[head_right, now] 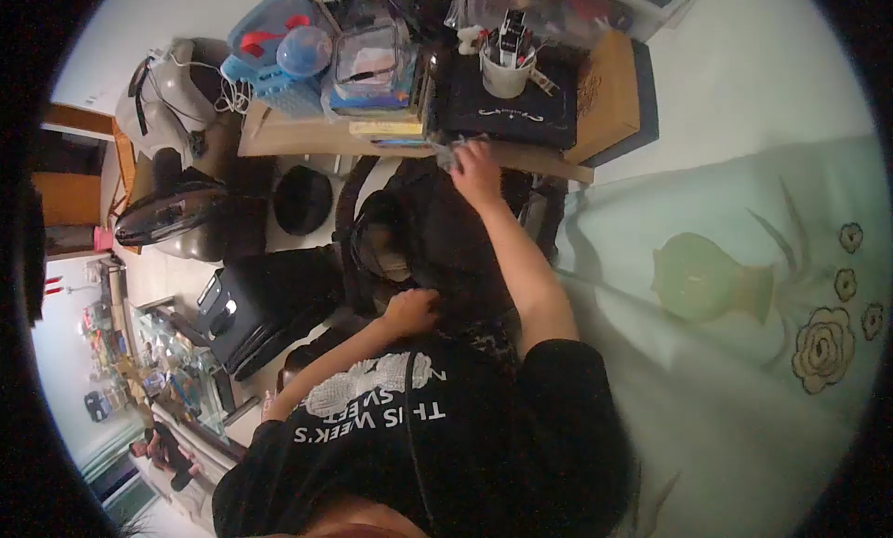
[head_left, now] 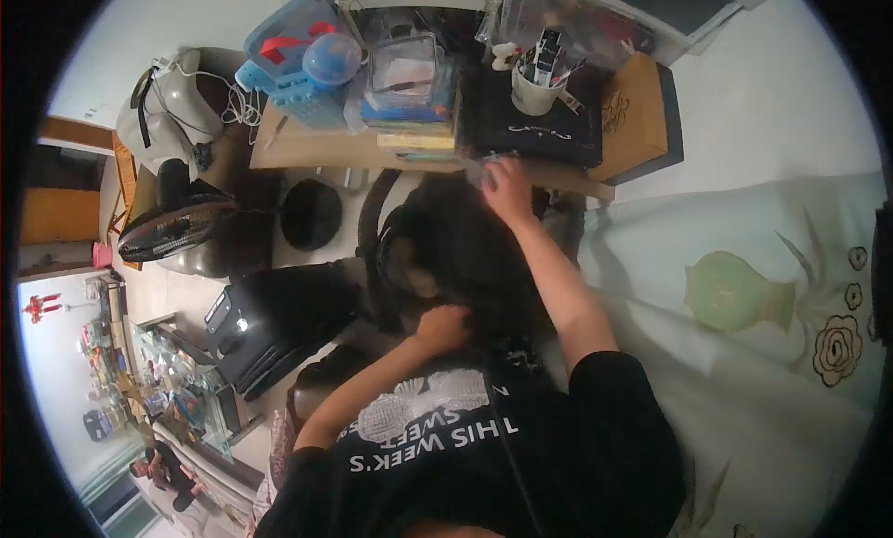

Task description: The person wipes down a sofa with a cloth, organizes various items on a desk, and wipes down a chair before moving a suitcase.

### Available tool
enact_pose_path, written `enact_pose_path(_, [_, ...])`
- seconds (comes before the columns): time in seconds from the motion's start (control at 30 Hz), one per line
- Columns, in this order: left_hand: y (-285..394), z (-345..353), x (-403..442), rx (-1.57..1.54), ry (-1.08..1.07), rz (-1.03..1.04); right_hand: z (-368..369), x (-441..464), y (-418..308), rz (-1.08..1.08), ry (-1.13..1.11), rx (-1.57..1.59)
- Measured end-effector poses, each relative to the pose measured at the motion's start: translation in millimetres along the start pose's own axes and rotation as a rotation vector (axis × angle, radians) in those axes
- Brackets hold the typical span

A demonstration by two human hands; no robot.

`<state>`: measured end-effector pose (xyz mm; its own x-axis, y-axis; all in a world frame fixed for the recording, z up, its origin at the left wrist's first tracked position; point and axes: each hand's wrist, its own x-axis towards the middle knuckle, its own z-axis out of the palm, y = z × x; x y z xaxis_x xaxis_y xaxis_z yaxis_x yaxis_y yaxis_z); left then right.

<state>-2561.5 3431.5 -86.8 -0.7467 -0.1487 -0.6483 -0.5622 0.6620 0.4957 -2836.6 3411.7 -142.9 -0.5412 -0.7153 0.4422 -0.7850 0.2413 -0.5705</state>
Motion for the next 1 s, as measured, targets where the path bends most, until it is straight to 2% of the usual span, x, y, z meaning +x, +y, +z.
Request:
enact_pose_path(0.07, [6, -12, -9, -0.011, 0.209, 0.035, -11, -19, 36, 0.132, 0.027, -0.123])
enact_pose_path(0.1, [3, -15, -11, -0.017, 0.206, 0.026, -18, -31, 58, 0.263, 0.032, -0.173])
enact_pose_path(0.17, [-7, -23, -16, -0.008, 0.45, 0.093, -30, -50, 101, 0.46, 0.106, -0.323])
enact_pose_path(0.2, [-9, -33, -17, -0.013, 0.452, 0.08, -35, -52, 110, 0.53, 0.146, -0.378])
enact_pose_path(0.27, [-16, -50, -17, 0.09, 0.539, -0.245, -36, -55, 112, 0.5, 0.11, -0.443])
enact_pose_path(0.37, [-57, -28, -1, 0.24, 0.42, -0.373, -26, -48, 99, 0.461, 0.015, -0.53])
enact_pose_path(0.43, [-73, -13, 18, 0.234, 0.376, -0.417, -5, -37, 88, 0.426, -0.049, -0.623])
enact_pose_path(0.47, [-78, -11, 26, 0.176, 0.294, -0.341, -5, -22, 63, 0.63, -0.243, -0.592])
enact_pose_path(0.5, [-79, -15, 28, 0.113, 0.219, -0.269, 5, -20, 56, 0.58, -0.265, -0.57])
enact_pose_path(0.6, [-67, -24, 32, 0.019, 0.273, -0.303, 25, -11, 40, 0.486, -0.247, -0.597])
enact_pose_path(0.67, [-57, -26, 26, -0.222, 0.588, -0.179, 35, -3, 31, 0.423, -0.331, -0.57])
enact_pose_path(0.7, [-49, -29, 22, -0.246, 0.617, -0.224, 42, 0, 36, 0.372, -0.357, -0.551])
enact_pose_path(0.77, [-37, -29, 10, -0.93, 0.938, -0.252, 50, -1, 42, 0.153, -0.363, -0.457])
enact_pose_path(0.8, [-46, -25, 9, -1.267, 0.882, -0.286, 50, -1, 36, 0.142, -0.355, -0.397])
enact_pose_path(0.83, [-63, -19, 2, -1.746, 0.751, -0.092, 51, 1, 38, 0.118, -0.381, -0.393])
enact_pose_path(0.87, [-73, -22, -13, -2.203, 0.575, 0.14, 53, 3, 52, 0.107, -0.378, -0.252])
enact_pose_path(0.9, [-67, -35, -26, -2.221, 0.715, 0.118, 53, 3, 62, 0.099, -0.376, -0.113])
enact_pose_path(0.93, [-60, -55, -46, -2.355, 0.746, 0.051, 49, 6, 61, 0.17, -0.349, 0.124])
enact_pose_path(0.97, [-61, -62, -58, -2.37, 0.775, 0.055, 48, 4, 60, 0.148, -0.368, 0.13])
enact_pose_path(1.0, [-65, -65, -68, -2.425, 0.759, 0.177, 49, 1, 61, 0.321, -0.274, 0.309])
